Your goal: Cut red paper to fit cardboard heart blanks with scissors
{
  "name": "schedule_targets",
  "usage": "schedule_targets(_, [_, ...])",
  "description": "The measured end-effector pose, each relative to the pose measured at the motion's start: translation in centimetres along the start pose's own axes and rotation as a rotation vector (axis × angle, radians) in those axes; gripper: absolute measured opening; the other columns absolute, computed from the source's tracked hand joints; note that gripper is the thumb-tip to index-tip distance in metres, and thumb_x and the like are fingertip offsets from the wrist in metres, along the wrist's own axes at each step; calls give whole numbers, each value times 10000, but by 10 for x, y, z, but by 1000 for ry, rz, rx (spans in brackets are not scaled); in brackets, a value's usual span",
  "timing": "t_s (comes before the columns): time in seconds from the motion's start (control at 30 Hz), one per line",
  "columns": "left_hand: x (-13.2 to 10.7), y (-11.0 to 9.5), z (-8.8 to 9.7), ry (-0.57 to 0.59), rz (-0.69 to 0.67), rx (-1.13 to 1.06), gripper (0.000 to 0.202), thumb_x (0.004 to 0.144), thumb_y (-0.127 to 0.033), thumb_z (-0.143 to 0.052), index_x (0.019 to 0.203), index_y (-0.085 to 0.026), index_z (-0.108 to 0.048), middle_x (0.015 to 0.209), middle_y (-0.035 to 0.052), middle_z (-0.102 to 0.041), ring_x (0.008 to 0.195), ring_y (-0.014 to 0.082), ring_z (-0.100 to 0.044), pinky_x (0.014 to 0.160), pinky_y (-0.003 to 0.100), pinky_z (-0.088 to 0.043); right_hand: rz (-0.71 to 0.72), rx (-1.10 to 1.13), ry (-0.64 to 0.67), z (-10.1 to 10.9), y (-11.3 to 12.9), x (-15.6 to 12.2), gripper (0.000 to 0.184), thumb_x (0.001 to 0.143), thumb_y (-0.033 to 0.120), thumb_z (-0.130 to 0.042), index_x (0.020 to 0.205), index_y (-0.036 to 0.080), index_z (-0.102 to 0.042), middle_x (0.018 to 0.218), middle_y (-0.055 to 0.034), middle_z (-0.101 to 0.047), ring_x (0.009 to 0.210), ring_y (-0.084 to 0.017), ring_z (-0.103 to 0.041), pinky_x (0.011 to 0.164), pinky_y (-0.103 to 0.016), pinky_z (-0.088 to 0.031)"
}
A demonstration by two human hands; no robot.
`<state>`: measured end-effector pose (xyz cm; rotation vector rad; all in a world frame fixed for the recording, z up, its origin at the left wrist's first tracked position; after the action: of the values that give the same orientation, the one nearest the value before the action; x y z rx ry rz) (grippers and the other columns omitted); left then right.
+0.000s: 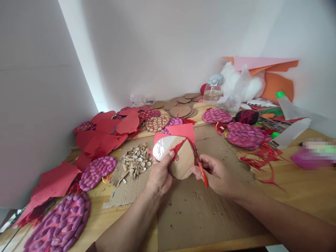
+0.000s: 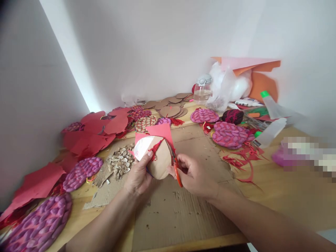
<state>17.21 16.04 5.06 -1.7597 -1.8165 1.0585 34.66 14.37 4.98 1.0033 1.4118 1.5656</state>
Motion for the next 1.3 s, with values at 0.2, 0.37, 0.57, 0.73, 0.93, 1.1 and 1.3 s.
schedule_targets(0.2, [1, -1, 1, 1, -5, 25, 616, 623, -261, -913, 1196, -209, -692, 1069, 63, -775, 874, 197, -742, 891, 320, -591, -14, -79, 2, 2, 6, -1, 380, 868, 459, -689, 719, 209, -444, 618, 57, -471, 569, -99, -407, 518, -251, -281])
schedule_targets(0.37, [1, 1, 2, -6, 26, 30, 551, 647, -234, -899, 1165, -218, -711, 1049, 46, -780, 850, 179, -739, 860, 299, -595, -13, -97, 11, 5, 3, 1, 372, 891, 469, -660, 721, 206, -458, 613, 51, -481, 573, -108, -437, 526, -256, -296])
schedule_targets(0.57, [-3, 1, 1, -29, 68, 8, 571, 655, -207, -892, 1188, -218, -687, 1009, 38, -777, 822, 174, -733, 881, 335, -594, -29, -69, -19, 5, 4, 2, 387, 891, 485, -653, 713, 205, -452, 619, 48, -491, 568, -107, -440, 518, -255, -293])
schedule_targets(0.73, [-4, -1, -2, -51, 31, 30, 502, 628, -211, -905, 1090, -201, -710, 933, 27, -774, 776, 164, -721, 826, 311, -603, -64, -7, -12, 4, 5, 3, 404, 854, 497, -688, 700, 202, -460, 598, 50, -496, 552, -102, -436, 515, -251, -300])
schedule_targets(0.93, [-5, -3, -4, -26, -4, 76, 469, 589, -225, -921, 1010, -182, -718, 901, 22, -770, 760, 171, -716, 787, 307, -602, -120, 52, 50, 5, 12, 4, 428, 830, 558, -679, 707, 196, -488, 611, 38, -533, 524, -92, -426, 506, -235, -319])
schedule_targets(1.1, [-6, -1, -2, -18, -37, 120, 521, 593, -223, -920, 1072, -199, -718, 983, 40, -782, 792, 182, -731, 795, 312, -603, -145, 113, 40, 6, 9, 6, 431, 813, 586, -687, 768, 198, -507, 637, 30, -547, 587, -116, -496, 538, -239, -363])
schedule_targets(1.3, [-10, 6, 1, 49, -7, 119, 547, 665, -211, -886, 1180, -229, -704, 1088, 57, -775, 940, 221, -742, 908, 345, -587, 59, -31, -39, 8, 5, 6, 364, 914, 549, -591, 856, 191, -577, 720, 13, -553, 656, -131, -502, 575, -253, -405])
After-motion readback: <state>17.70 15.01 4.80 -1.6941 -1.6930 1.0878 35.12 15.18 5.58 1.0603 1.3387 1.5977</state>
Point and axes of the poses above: each hand's wrist, its own x-axis towards the middle knuckle, its own z-axis out of the back of the hand, y = z × x, the point moved 1 cm from there along x, towards the middle knuckle
